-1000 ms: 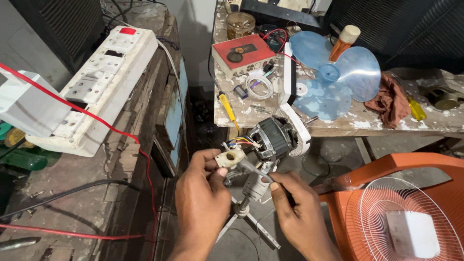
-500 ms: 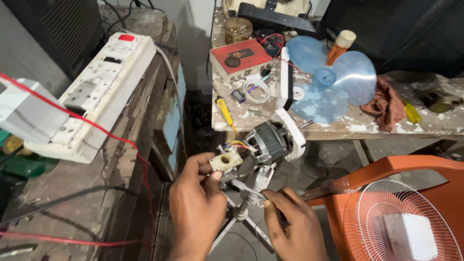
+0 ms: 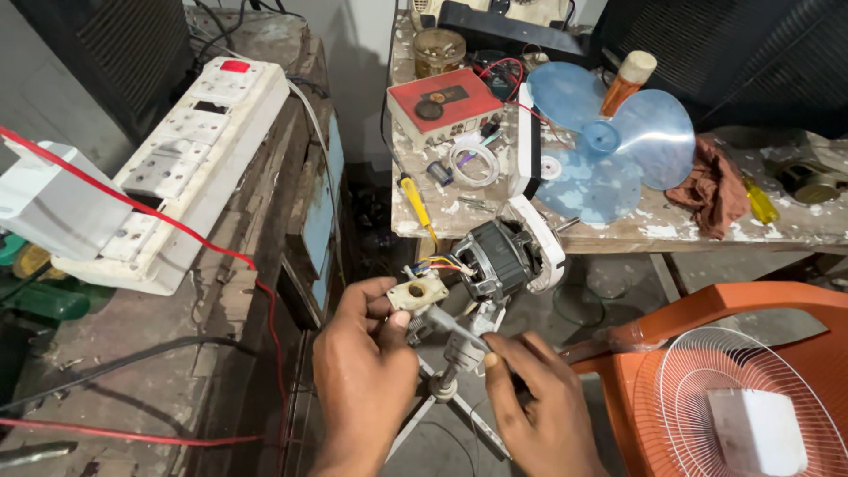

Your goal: The person repairs a pedestal fan motor at a workbench. They use a screwdriver and a spanner to loosen and remove parts from the motor housing, handle the motor windings and wiring, attach a blue wire connector, and reassemble and tighten the motor components with the screwdriver.

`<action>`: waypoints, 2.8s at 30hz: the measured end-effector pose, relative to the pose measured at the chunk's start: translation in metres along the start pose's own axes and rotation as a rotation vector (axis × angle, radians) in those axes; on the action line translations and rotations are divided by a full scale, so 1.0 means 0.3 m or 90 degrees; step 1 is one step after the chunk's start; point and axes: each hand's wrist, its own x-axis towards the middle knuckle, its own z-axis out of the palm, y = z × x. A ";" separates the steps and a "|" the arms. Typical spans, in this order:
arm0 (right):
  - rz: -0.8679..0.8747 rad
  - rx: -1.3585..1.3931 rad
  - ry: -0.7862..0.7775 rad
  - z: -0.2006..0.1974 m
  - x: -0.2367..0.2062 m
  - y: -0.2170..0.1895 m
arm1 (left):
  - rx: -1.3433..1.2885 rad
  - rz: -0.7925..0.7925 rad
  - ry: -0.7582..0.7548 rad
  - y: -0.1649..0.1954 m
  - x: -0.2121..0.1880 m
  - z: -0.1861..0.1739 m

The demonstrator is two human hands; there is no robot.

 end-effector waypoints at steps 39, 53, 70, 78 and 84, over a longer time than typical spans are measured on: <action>-0.120 0.081 0.076 0.095 -0.008 0.013 | -0.396 -0.173 -0.018 -0.080 0.039 0.021; -0.029 0.102 0.071 0.071 -0.014 0.006 | -0.439 -0.243 0.002 -0.039 0.035 0.008; 0.034 0.378 0.000 0.133 0.045 -0.067 | -0.426 -0.170 -0.020 -0.067 0.014 0.030; 0.200 0.545 -0.058 0.144 0.115 -0.040 | 0.096 0.355 0.110 -0.070 -0.007 0.010; 0.143 0.580 -0.060 0.141 0.119 -0.060 | -0.102 0.312 -0.067 -0.041 -0.023 0.008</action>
